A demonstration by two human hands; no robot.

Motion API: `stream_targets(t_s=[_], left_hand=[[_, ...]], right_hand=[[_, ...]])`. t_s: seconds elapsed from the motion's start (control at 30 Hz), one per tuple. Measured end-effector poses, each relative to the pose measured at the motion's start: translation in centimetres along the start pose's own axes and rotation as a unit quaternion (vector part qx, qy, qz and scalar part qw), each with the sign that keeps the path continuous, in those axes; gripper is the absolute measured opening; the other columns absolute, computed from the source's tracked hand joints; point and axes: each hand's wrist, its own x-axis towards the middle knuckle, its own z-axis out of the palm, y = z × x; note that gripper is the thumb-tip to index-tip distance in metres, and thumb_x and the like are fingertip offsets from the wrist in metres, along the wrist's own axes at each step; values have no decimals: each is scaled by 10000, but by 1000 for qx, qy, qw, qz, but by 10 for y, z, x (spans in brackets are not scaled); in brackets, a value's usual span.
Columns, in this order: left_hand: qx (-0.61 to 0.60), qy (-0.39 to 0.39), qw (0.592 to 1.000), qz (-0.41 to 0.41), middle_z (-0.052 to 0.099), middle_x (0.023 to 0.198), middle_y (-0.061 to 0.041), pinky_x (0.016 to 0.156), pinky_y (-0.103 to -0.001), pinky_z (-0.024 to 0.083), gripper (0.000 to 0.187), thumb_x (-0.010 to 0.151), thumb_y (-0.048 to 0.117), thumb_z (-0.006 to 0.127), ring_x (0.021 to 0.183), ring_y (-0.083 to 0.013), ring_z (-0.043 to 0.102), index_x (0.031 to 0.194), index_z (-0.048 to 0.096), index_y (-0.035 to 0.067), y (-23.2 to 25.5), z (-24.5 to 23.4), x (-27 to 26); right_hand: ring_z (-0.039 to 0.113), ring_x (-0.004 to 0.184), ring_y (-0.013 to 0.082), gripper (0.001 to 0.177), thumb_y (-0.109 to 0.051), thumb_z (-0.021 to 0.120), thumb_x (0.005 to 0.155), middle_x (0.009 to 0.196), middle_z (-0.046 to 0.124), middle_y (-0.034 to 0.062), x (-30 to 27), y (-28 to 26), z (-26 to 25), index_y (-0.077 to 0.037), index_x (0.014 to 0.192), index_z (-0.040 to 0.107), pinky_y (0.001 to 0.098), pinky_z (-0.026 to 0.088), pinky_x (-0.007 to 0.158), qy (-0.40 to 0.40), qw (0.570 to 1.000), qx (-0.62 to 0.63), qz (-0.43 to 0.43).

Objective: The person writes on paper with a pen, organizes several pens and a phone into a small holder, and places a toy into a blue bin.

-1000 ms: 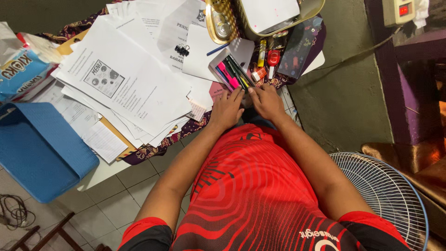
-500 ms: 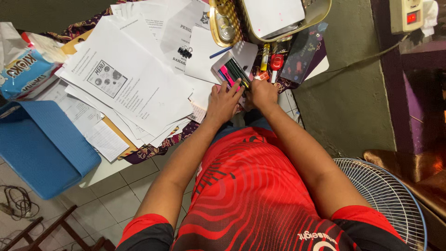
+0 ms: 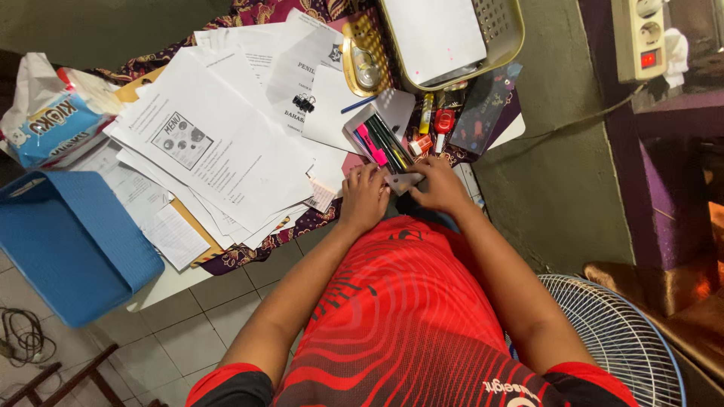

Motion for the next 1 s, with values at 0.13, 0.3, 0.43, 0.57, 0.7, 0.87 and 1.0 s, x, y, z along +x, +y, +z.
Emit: stream_targets(t_s=[0.13, 0.3, 0.43, 0.57, 0.7, 0.87, 1.0], left_hand=[[-32, 3, 998, -50, 528, 1402, -146, 1029, -520, 400, 464, 877, 223, 702, 1293, -355, 467, 1312, 610, 90, -4, 4, -2], [-66, 93, 989, -92, 567, 1324, -187, 989, -501, 463, 484, 875, 207, 723, 1222, -389, 534, 1306, 595, 28, -19, 25, 4], [-193, 160, 931, -265, 682, 1139, -160, 915, -431, 535, 442, 858, 256, 750, 1054, -320, 675, 1208, 607, 28, -29, 69, 21], [-256, 134, 880, -377, 736, 943, -118, 791, -398, 556, 424, 888, 295, 752, 864, -279, 726, 1180, 610, 23, -29, 101, 21], [-254, 122, 875, -393, 761, 879, -79, 711, -341, 558, 326, 913, 287, 777, 766, -192, 725, 1076, 681, 22, -28, 111, 24], [-468, 106, 762, -435, 686, 841, -20, 580, -292, 509, 214, 934, 189, 730, 674, -118, 615, 1070, 658, 40, -23, 106, 19], [-437, 132, 779, -431, 693, 811, 2, 575, -272, 486, 148, 943, 150, 714, 680, -92, 599, 1054, 693, 54, -21, 110, 6]], right_hand=[[519, 1147, 418, 603, -256, 904, 642, 1149, 584, 165, -15, -1, 1, -170, 1205, 708, 484, 486, 953, -20, 997, -39, 61], [540, 1163, 429, 517, -152, 851, 718, 1229, 580, 191, -15, 22, 19, -115, 1190, 642, 488, 503, 918, 22, 999, -22, 31], [601, 1134, 397, 405, -91, 783, 772, 1165, 626, 147, -4, 37, 16, -102, 1148, 633, 478, 519, 922, -39, 999, 5, -2], [634, 1012, 414, 256, -96, 751, 813, 1092, 639, 161, -2, 32, 10, -70, 1039, 635, 498, 521, 827, -102, 994, 37, -2], [635, 978, 428, 181, -82, 728, 820, 1028, 632, 183, 1, 51, 9, -38, 962, 626, 487, 531, 813, -101, 986, 106, -80], [655, 947, 402, 255, -118, 785, 795, 997, 662, 177, 8, 62, -7, -20, 981, 642, 460, 538, 812, -150, 976, 101, -121], [708, 864, 284, 398, -212, 835, 738, 1005, 705, 103, 6, 60, -55, -79, 1083, 686, 422, 554, 809, -242, 957, 161, 20]])
